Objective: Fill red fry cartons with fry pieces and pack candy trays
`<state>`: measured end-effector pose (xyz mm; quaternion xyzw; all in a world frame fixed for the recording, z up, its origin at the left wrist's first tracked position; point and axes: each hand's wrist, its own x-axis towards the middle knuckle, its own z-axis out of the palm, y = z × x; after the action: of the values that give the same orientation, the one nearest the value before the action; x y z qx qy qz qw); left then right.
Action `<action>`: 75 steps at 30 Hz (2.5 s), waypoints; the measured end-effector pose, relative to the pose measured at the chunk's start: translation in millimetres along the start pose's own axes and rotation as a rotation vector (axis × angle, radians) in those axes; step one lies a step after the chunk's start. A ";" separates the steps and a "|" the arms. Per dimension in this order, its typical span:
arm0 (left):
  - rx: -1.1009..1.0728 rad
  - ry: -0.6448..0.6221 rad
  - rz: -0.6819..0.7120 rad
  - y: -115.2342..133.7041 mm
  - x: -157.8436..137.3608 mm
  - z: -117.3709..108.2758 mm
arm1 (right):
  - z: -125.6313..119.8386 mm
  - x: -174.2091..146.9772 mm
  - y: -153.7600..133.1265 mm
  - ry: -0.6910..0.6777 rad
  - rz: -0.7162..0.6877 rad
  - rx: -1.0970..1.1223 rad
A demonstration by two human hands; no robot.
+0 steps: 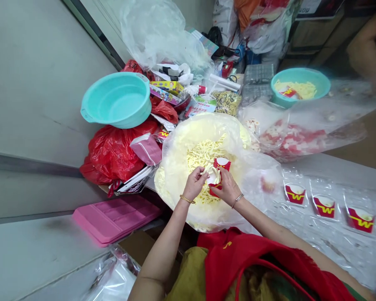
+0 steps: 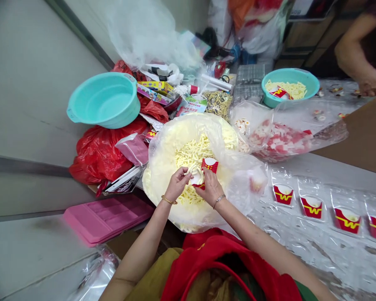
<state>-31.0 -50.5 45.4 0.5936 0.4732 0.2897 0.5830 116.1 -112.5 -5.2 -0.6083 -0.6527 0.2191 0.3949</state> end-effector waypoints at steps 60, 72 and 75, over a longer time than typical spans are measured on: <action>-0.045 -0.080 -0.265 -7.5 28.0 12.4 | -3.4 -1.2 28.5 -0.006 0.039 -0.074; 0.626 -0.468 0.060 -2.7 31.9 46.8 | -9.3 -17.0 39.4 -0.033 -0.043 -0.107; 0.563 -0.261 -0.025 -10.1 65.7 21.9 | -12.2 -20.6 46.8 0.002 0.039 -0.069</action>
<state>11.6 -1.8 18.6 0.7581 0.4631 0.0615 0.4550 153.7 -127.1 -39.0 -0.6345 -0.6476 0.2035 0.3697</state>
